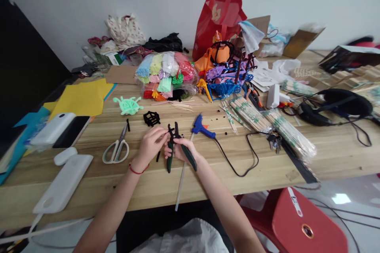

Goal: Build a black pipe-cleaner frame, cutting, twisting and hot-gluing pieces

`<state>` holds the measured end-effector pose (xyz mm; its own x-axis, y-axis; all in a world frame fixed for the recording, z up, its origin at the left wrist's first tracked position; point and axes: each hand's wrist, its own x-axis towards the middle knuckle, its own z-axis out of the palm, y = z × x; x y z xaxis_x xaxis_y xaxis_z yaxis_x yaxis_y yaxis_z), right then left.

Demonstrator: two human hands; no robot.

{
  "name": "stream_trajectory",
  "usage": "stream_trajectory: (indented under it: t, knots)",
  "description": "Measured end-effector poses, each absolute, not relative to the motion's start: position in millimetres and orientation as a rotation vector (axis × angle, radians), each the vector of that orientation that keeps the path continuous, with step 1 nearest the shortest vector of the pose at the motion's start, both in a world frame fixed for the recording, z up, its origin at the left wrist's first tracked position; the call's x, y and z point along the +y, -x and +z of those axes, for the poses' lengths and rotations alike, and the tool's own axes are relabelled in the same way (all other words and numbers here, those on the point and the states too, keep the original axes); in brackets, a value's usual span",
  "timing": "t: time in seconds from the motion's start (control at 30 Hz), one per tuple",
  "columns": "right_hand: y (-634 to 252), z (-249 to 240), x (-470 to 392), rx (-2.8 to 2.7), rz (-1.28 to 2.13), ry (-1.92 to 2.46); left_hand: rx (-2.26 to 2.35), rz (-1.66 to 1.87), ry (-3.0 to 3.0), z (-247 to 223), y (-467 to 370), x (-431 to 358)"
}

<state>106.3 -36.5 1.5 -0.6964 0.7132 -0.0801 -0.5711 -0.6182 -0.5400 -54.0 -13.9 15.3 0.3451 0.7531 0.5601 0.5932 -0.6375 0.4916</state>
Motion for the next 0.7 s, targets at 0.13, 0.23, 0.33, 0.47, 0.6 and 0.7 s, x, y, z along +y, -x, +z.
stream_trajectory:
  t: [0.13, 0.23, 0.33, 0.47, 0.6, 0.7]
  knots:
    - [-108, 3, -35, -0.613, 2.295, 0.374, 1.174, 1.071, -2.543, 20, 55, -14]
    - [-109, 6, -34, -0.591, 2.289, 0.373, 1.189, 1.002, -2.619, 25, 57, -13]
    - [-109, 8, -34, -0.571, 2.263, 0.356, 1.195, 0.949, -2.657, 30, 58, -13]
    - [-110, 6, -35, -0.593, 2.256, 0.386, 1.181, 0.923, -2.658, 32, 58, -13]
    - [-110, 3, -35, -0.635, 2.248, 0.439, 1.208, 0.894, -2.668, 31, 58, -13]
    - [-111, 0, -34, -0.657, 2.272, 0.453, 1.205, 0.869, -2.685, 30, 57, -12]
